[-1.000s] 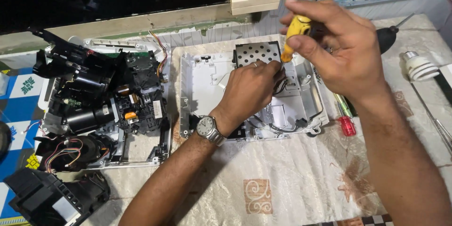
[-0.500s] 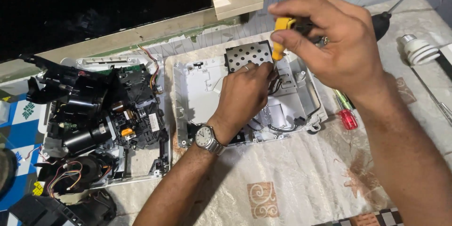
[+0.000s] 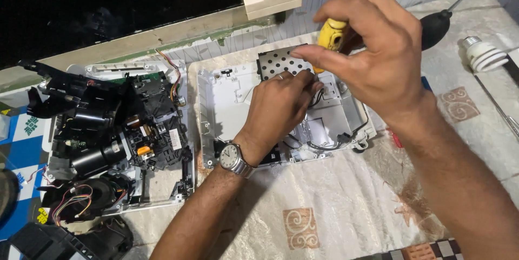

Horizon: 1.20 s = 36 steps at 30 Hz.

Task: Disassembling the internal components of an electronic device, including removing screws and detaching a motor assembly.

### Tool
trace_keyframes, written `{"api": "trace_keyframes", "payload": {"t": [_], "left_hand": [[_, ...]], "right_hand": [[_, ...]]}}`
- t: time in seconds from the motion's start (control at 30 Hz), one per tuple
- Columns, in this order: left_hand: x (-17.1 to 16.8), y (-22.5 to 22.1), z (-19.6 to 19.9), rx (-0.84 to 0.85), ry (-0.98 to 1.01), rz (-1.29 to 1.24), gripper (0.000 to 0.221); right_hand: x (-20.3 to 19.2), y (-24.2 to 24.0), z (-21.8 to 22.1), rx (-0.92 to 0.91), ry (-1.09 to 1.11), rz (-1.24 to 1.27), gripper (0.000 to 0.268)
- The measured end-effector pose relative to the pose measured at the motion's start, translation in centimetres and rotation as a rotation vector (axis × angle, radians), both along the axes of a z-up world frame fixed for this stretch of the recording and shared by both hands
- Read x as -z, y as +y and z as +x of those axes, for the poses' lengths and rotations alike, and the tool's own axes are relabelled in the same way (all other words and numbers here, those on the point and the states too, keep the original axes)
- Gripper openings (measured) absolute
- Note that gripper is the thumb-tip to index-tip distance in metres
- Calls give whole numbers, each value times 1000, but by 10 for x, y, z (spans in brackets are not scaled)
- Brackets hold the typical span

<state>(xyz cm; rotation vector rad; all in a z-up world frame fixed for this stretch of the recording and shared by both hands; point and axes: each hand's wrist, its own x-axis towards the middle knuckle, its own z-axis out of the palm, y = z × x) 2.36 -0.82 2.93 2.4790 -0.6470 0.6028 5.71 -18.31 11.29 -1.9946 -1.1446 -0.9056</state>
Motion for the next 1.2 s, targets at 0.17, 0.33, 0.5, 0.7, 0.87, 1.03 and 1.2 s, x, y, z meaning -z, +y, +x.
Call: {"api": "trace_keyframes", "payload": {"t": [0.17, 0.33, 0.5, 0.7, 0.87, 1.03, 1.2], "left_hand": [[9, 0, 1, -12, -23, 44, 11], [9, -1, 3, -19, -53, 45, 13], [12, -1, 5, -40, -8, 115, 20], [16, 2, 5, -24, -5, 94, 43], [18, 1, 7, -59, -32, 126, 53], [7, 1, 2, -50, 37, 95, 46], [-4, -1, -4, 3, 101, 4, 18]], "right_hand": [[-20, -6, -7, -151, 167, -172, 42], [-19, -8, -5, -302, 303, -170, 40], [-22, 1, -22, 23, 221, -145, 38], [-24, -2, -19, -54, 490, -163, 46], [-8, 5, -22, 83, 326, -103, 50], [-28, -11, -18, -91, 469, -9, 46], [-33, -71, -17, 15, 261, 96, 22]]}}
